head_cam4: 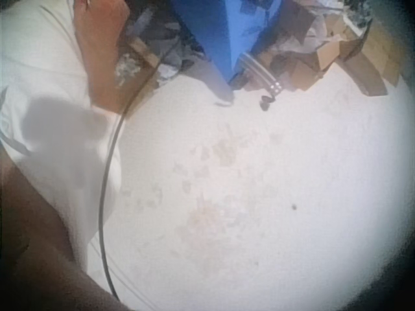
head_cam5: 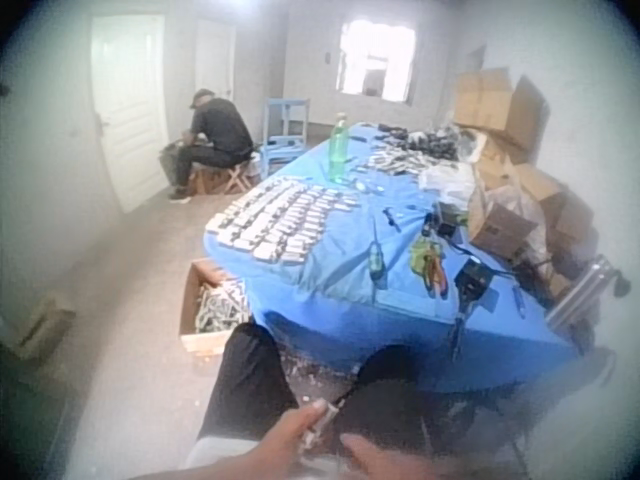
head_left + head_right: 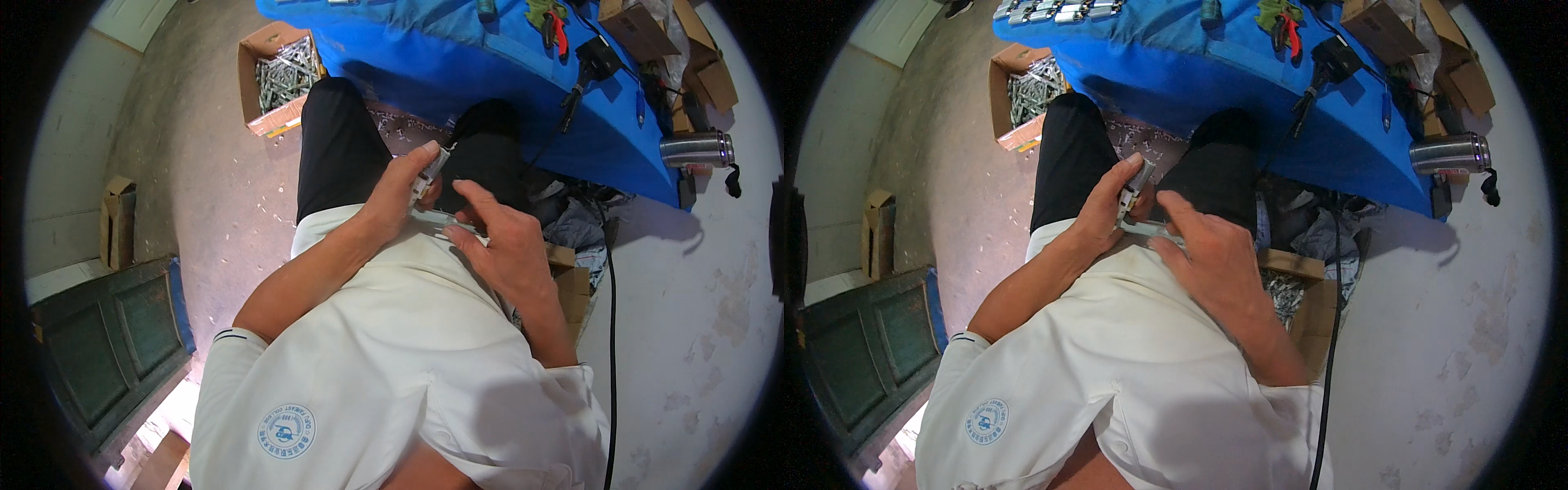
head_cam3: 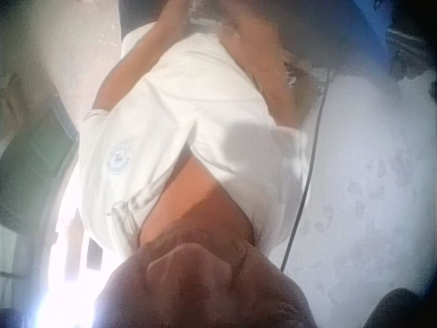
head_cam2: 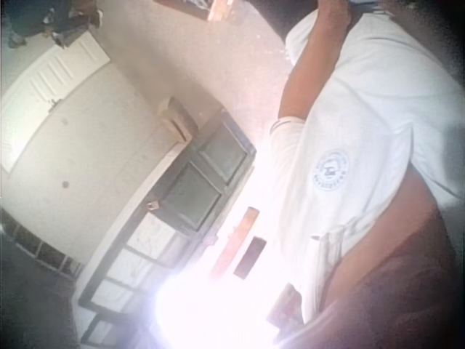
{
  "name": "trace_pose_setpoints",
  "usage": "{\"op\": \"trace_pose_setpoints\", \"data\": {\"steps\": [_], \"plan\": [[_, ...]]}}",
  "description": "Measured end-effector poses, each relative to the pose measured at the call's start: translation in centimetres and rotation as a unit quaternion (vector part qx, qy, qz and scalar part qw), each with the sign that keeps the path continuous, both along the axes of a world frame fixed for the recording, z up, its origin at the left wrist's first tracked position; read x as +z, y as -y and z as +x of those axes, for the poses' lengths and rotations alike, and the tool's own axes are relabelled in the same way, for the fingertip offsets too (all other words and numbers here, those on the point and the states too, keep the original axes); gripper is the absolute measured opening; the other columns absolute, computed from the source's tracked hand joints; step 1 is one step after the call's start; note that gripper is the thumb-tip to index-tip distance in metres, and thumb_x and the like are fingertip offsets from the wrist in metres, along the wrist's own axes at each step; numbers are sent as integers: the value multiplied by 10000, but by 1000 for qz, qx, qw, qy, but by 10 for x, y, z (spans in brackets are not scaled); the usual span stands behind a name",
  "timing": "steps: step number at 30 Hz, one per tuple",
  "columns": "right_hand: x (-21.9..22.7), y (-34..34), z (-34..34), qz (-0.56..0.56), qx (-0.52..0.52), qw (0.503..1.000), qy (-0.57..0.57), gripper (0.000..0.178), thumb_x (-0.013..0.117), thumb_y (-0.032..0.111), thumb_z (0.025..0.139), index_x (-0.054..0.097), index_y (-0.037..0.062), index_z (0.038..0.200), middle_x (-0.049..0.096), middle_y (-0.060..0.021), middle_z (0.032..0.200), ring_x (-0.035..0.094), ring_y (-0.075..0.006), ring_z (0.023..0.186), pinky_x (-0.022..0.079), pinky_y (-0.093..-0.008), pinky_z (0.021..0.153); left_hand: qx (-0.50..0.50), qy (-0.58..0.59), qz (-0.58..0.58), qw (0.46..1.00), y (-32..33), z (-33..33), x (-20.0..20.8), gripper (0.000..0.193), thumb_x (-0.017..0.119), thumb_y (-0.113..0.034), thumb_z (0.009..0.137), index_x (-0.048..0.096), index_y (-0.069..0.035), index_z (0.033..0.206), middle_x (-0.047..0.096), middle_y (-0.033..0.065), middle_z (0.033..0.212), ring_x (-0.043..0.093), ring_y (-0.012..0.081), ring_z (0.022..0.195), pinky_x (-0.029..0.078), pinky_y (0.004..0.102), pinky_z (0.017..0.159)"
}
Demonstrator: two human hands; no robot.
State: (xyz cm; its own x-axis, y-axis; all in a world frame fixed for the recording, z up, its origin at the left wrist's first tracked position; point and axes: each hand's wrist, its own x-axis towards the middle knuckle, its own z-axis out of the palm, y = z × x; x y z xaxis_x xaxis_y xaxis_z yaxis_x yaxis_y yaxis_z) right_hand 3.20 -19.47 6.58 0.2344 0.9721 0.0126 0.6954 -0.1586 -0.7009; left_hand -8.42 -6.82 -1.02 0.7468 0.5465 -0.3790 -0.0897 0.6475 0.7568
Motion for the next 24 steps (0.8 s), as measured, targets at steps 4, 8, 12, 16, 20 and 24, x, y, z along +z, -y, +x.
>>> {"op": "trace_pose_setpoints", "data": {"steps": [4,8,12,16,20,24], "plan": [[2,-14,7,-40,115,983,139,228,688,206,833,664,45,992,668,-111,839,645,-252,720,496,-349,635,-1,22,-43,999,-2,1,3,480,499,-465,916,461,-112,594,427,21,539,390,121,529,284,267,520],[-12,-19,18,-24,139,985,95,197,636,259,855,679,96,958,647,-117,777,629,-293,682,481,-399,649,-19,36,-110,993,-5,2,5,454,530,-437,907,452,-108,605,431,24,555,397,128,537,313,268,534],[0,-28,32,-133,136,980,-52,174,600,225,871,679,76,915,639,-129,755,600,-305,660,462,-394,636,-16,44,-153,987,-4,2,-1,414,554,-407,899,471,-107,625,444,21,553,421,126,524,346,266,519],[-12,-28,36,-58,141,986,-74,184,575,203,889,662,41,884,620,-134,711,559,-262,607,443,-363,616,-40,67,-180,981,-7,-1,-2,392,559,-400,900,491,-111,643,459,14,553,419,120,479,329,264,459],[-11,-25,33,-76,76,974,-197,241,539,218,935,640,10,866,565,-86,638,512,-179,578,413,-318,587,-51,41,-203,977,-7,-3,2,416,548,-447,906,503,-110,665,468,9,554,395,108,448,296,253,428],[-6,-23,33,-80,53,931,-351,282,494,238,975,631,7,888,505,-15,604,435,-96,531,343,-249,510,-2,-39,-209,977,-8,-1,-3,418,530,-492,914,532,-111,741,483,8,567,409,98,476,293,241,437]]}}
